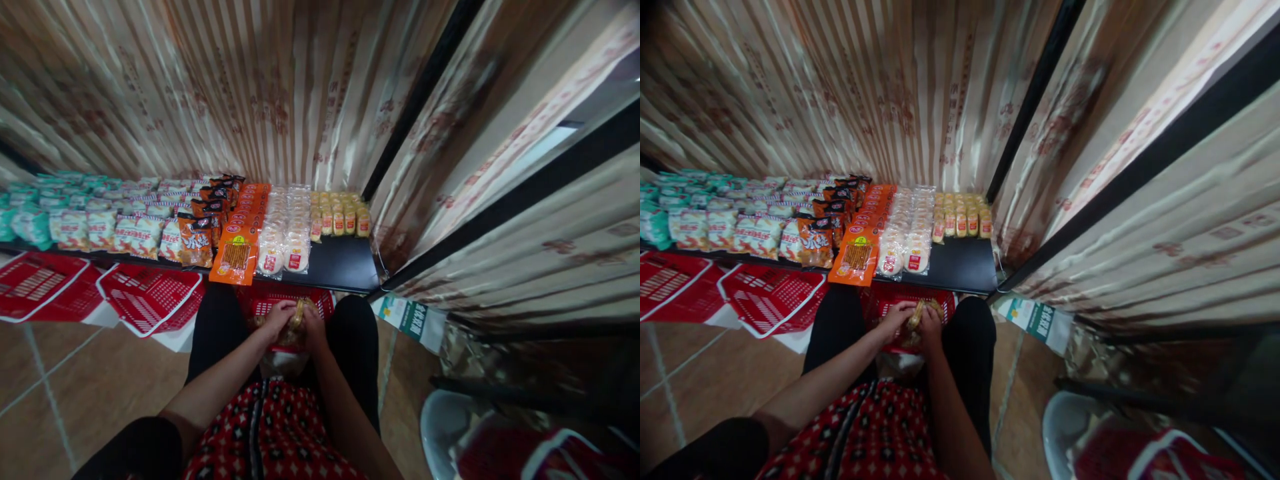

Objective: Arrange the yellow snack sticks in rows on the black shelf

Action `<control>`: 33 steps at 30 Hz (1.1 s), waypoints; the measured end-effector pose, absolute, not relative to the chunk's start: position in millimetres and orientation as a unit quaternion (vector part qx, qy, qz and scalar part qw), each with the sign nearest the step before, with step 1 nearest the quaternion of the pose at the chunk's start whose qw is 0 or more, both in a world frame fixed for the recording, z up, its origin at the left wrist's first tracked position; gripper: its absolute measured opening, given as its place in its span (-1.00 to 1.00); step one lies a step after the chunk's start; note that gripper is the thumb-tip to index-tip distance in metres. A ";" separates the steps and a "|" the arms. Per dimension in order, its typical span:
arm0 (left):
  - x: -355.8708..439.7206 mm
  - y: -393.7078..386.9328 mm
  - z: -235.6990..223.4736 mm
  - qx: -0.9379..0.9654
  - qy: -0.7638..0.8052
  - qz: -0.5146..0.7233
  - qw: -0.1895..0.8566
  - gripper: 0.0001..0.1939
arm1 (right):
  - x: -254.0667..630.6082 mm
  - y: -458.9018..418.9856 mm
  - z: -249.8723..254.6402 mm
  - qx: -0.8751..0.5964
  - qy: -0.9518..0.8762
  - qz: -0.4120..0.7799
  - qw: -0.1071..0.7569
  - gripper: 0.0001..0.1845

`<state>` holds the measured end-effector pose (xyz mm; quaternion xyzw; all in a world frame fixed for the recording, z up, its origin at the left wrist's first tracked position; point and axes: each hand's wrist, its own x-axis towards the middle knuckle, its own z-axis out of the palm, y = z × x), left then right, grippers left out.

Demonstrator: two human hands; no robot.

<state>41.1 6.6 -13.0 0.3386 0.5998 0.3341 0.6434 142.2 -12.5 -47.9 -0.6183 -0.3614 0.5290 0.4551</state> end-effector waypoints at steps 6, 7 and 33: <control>40.6 10.0 0.8 0.555 0.566 0.272 0.546 -0.69 | 148.3 -13.7 -17.1 -0.581 -0.213 0.569 0.542 -0.56; 40.0 10.6 2.2 0.592 0.553 0.263 0.524 -0.65 | 149.9 -12.9 -14.0 -0.578 -0.191 0.566 0.556 -0.55; 90.4 31.1 58.8 0.653 0.560 0.353 0.367 -0.52 | 190.9 2.9 27.3 -0.501 -0.142 0.496 0.695 -0.60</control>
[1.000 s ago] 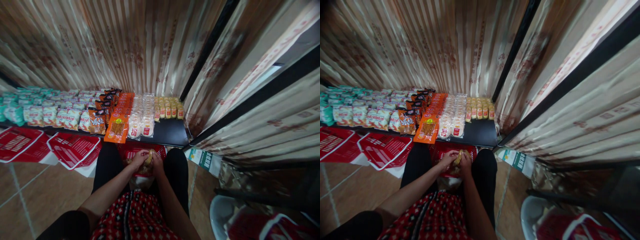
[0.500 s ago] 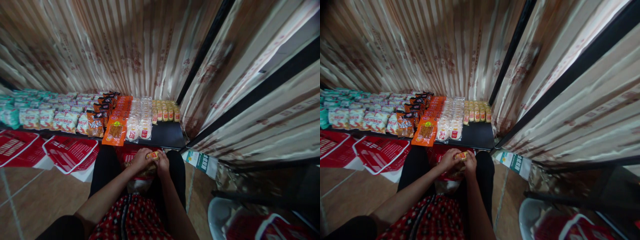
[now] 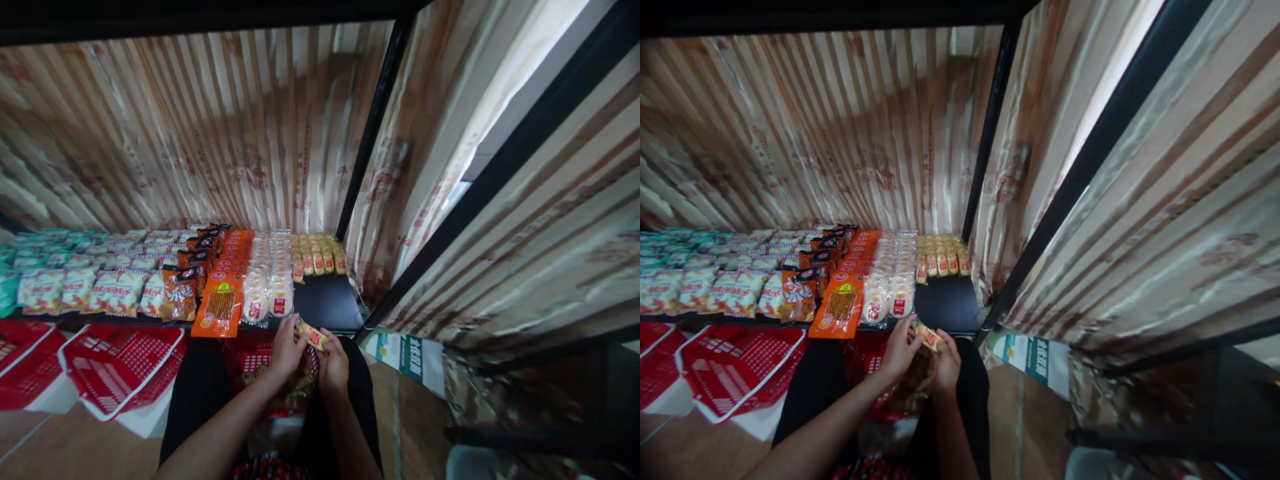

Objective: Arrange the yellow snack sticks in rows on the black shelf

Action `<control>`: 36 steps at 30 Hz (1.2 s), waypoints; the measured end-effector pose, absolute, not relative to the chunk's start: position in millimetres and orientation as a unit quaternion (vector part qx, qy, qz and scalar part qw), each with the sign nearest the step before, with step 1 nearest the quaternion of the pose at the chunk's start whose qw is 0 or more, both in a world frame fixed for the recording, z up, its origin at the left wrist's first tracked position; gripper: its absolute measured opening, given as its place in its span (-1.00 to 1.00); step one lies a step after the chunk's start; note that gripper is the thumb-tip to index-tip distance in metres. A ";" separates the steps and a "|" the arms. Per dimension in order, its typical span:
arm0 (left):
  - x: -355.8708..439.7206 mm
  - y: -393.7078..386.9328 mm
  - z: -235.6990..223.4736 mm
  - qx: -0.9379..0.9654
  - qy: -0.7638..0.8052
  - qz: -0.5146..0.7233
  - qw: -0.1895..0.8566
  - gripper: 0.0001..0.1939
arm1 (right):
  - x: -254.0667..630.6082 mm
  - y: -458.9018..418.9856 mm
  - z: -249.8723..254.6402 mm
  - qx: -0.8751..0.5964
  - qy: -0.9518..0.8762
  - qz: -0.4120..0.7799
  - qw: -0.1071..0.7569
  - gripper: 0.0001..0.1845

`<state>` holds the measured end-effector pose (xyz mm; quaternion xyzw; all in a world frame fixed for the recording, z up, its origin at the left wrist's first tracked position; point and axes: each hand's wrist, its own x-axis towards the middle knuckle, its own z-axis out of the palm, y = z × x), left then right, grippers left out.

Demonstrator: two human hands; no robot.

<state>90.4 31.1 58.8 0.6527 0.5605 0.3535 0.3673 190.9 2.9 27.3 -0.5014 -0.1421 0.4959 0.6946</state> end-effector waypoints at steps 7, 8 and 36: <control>102.3 51.8 68.0 0.679 0.540 0.367 0.335 -0.60 | 206.0 7.4 41.0 -0.576 -0.252 0.442 0.640 -0.64; 103.5 55.6 67.8 0.680 0.538 0.373 0.331 -0.61 | 207.8 9.2 44.0 -0.581 -0.278 0.433 0.631 -0.64; 168.0 127.6 69.4 0.657 0.577 0.329 0.357 -0.55 | 244.3 141.3 36.3 -0.675 -0.417 0.252 0.555 -0.78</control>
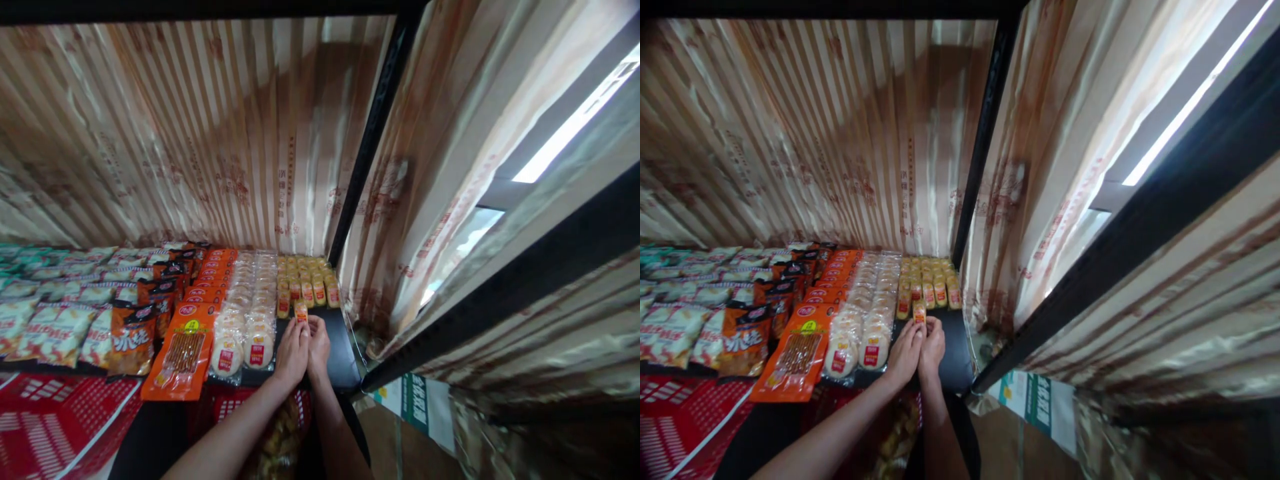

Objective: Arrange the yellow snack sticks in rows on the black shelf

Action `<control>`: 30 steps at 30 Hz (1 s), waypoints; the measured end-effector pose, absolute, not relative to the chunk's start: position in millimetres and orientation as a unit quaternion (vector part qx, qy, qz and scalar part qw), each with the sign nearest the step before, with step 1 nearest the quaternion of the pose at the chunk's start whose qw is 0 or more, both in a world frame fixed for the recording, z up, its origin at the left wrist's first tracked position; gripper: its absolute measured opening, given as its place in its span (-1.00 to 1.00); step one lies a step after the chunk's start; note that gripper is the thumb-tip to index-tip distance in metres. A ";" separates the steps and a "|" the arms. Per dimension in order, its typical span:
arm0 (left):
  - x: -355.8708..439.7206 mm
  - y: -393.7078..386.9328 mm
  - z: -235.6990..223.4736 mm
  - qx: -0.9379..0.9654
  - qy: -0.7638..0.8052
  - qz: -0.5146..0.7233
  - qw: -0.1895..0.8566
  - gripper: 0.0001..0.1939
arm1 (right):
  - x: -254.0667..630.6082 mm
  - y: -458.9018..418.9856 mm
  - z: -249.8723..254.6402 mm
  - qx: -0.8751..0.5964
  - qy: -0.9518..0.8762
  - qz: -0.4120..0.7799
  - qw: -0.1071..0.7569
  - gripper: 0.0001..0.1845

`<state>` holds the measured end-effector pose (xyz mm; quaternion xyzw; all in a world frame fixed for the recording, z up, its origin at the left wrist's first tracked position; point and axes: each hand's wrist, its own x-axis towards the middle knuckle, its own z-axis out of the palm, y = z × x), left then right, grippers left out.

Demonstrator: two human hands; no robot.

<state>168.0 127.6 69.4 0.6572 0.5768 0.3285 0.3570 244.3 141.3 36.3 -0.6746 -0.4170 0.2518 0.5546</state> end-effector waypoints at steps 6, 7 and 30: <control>168.1 142.1 70.3 0.653 0.588 0.334 0.341 -0.57 | 244.3 157.5 34.2 -0.663 -0.431 0.245 0.561 -0.79; 168.0 143.5 68.3 0.650 0.587 0.344 0.339 -0.59 | 244.3 159.3 33.2 -0.664 -0.433 0.244 0.559 -0.80; 168.1 146.4 64.7 0.646 0.612 0.326 0.318 -0.58 | 242.8 174.5 27.8 -0.667 -0.470 0.180 0.549 -0.82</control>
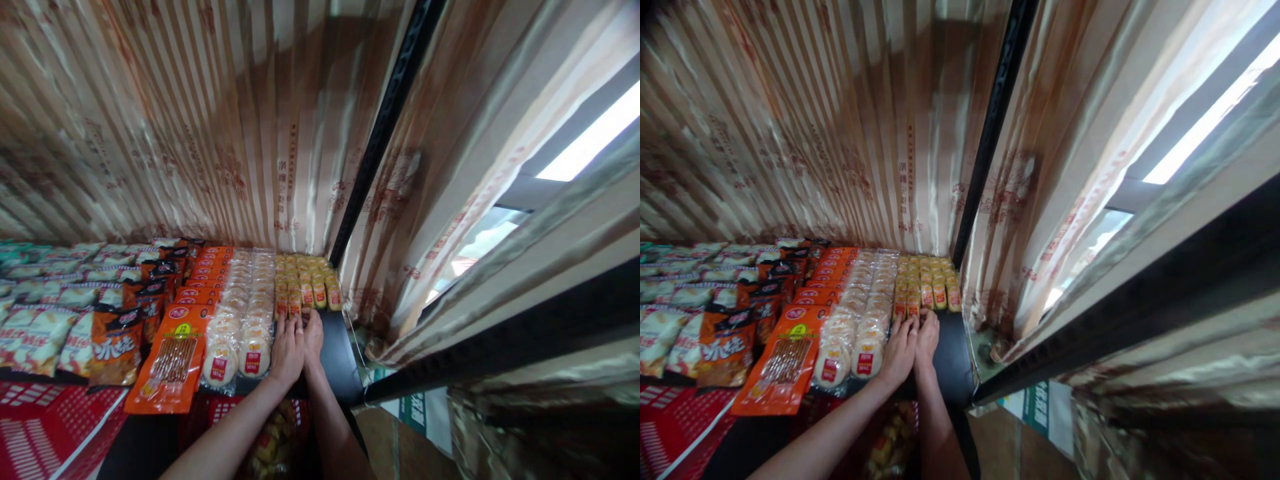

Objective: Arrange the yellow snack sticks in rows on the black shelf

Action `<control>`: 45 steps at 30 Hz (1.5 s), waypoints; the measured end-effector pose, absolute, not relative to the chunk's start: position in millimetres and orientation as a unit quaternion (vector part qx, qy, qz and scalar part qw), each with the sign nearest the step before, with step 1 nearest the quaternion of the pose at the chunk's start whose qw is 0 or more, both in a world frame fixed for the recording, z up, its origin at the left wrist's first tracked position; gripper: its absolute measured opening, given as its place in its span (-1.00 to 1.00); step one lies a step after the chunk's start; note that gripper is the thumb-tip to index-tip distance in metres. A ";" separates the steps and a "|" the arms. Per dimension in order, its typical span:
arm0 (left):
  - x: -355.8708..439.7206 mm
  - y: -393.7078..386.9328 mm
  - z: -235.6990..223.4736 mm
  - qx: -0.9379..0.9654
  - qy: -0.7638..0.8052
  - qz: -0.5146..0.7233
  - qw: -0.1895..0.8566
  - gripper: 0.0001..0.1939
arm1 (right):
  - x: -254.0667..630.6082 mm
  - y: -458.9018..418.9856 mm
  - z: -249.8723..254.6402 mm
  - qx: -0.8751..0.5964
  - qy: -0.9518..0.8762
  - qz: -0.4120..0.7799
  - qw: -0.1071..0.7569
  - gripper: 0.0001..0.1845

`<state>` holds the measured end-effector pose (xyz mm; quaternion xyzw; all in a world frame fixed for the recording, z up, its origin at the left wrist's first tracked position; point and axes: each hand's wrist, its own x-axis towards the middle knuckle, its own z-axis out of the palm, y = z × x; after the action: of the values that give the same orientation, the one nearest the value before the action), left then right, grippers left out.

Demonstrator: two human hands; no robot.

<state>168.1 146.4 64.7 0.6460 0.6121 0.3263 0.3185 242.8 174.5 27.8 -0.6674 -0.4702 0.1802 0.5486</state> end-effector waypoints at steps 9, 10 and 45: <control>164.9 146.9 66.3 0.644 0.596 0.327 0.351 -0.56 | 245.8 179.0 30.4 -0.692 -0.504 0.148 0.496 -0.84; 165.3 146.5 66.5 0.644 0.597 0.328 0.349 -0.56 | 246.1 179.3 30.2 -0.692 -0.504 0.154 0.494 -0.83; 157.6 85.1 59.5 0.714 0.535 0.333 0.305 -0.57 | 237.2 111.3 32.0 -0.688 -0.489 0.159 0.512 -0.62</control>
<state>157.6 85.1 59.5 0.7143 0.5346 0.3330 0.3052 237.2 111.3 32.0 -0.6881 -0.4888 0.1589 0.5121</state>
